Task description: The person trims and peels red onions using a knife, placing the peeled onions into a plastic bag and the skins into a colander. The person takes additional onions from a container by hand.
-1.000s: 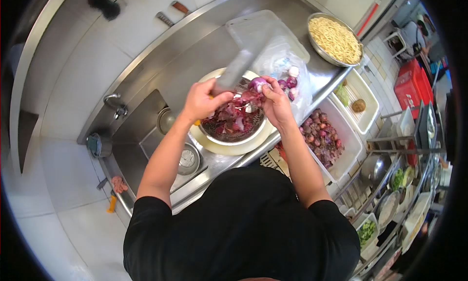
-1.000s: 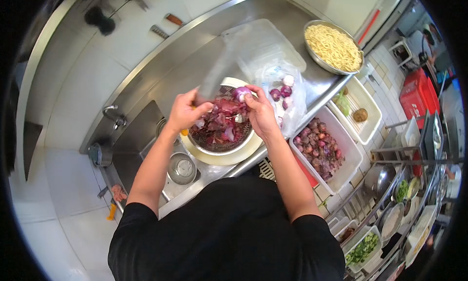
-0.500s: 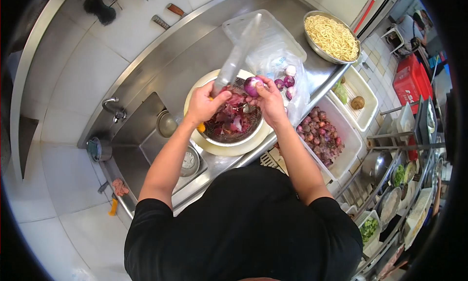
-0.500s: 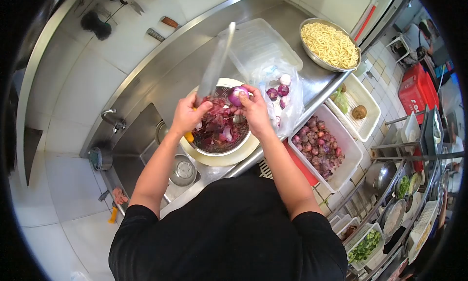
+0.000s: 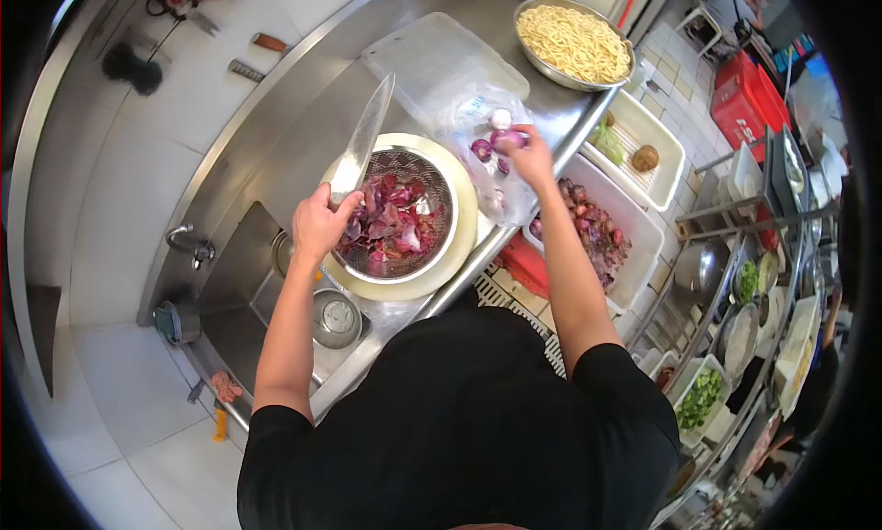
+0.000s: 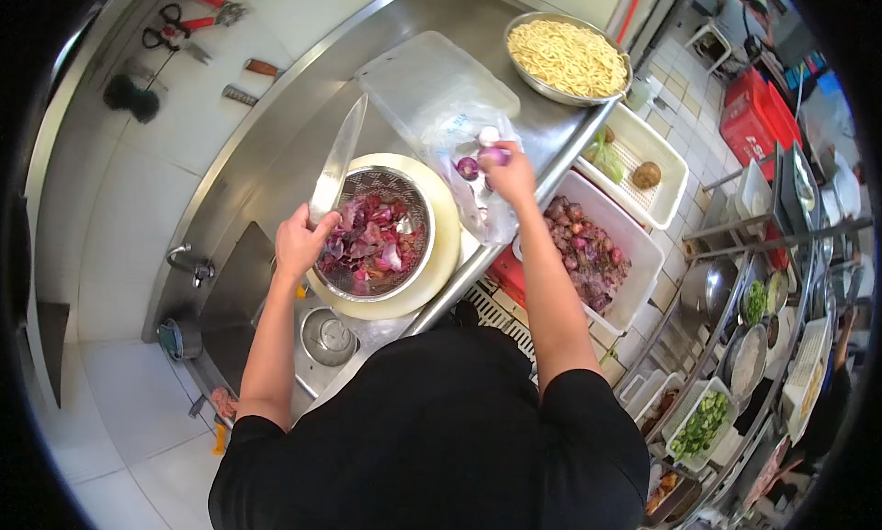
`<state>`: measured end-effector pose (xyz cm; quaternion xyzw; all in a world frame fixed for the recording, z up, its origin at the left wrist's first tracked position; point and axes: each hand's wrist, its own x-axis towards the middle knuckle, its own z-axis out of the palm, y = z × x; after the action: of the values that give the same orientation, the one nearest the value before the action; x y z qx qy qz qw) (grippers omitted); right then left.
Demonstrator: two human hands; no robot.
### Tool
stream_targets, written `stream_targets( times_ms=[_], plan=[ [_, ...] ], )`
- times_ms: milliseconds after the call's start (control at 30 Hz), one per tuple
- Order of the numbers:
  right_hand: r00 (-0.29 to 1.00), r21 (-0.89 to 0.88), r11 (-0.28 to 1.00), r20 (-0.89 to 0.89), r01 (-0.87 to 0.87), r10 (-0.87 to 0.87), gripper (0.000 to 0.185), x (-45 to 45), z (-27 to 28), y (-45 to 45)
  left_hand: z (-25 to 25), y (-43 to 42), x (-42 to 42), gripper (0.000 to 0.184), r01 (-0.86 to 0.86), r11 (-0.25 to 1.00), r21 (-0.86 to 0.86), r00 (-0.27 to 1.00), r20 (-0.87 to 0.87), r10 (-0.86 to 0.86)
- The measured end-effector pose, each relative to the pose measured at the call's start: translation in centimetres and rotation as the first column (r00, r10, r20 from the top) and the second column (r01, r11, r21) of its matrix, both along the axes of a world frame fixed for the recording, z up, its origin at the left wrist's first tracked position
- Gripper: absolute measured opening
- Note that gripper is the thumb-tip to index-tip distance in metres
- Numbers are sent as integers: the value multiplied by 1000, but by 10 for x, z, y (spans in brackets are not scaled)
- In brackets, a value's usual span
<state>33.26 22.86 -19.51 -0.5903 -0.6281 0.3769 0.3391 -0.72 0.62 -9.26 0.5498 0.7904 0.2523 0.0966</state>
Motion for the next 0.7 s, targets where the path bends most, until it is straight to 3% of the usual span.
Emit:
stream_targets(
  times_ms=[33,67,100,133,167,233,333,400,467,500,533,567,633,700],
  plan=[
    [994,-39,995,58,-89,91,45,-10,-1,-5,6,1,9,57,13,1000,26,1000,2,-13],
    [970,209,971,234,-116,66,39,-20,-19,-15,8,4,19,57,33,998,49,999,7,-33],
    [949,189,962,285,-195,136,36,-25,-13,-26,6,6,24,56,31,999,28,1000,-2,-31],
    [882,7,972,422,-234,210,35,-30,-6,-32,3,7,22,55,31,1000,4,999,-9,-31],
    [874,58,979,464,-195,147,36,-31,-10,-41,-1,7,19,54,30,999,-20,999,-16,-30],
    [949,417,907,305,-54,-83,33,-22,-9,-57,-8,6,8,51,-41,996,-76,999,-14,40],
    [921,542,761,-64,356,-385,28,47,-19,-76,-15,-2,5,47,-34,999,8,997,70,33],
    [812,365,732,-145,575,-566,19,101,-76,-72,-15,-15,-5,44,-55,998,21,991,126,52],
    [746,210,756,144,619,-651,26,172,-145,-82,-16,-21,-8,41,-65,998,-2,984,169,64],
    [762,-90,791,353,605,-543,37,203,-145,-91,-15,-22,-8,40,-67,998,-17,980,186,69],
    [714,-291,685,512,668,-478,45,224,-145,-97,-13,-23,-7,39,-71,997,-32,976,202,76],
    [713,-370,646,568,667,-411,52,246,-154,-100,-13,-24,-8,38,-79,996,-46,973,216,87],
    [692,-401,602,609,690,-387,52,286,-196,-106,-10,-26,-9,38,-64,995,-72,980,184,76],
    [663,-315,617,571,721,-484,53,300,-199,-113,-4,-24,-1,37,-62,995,-77,980,183,75]
  ],
)
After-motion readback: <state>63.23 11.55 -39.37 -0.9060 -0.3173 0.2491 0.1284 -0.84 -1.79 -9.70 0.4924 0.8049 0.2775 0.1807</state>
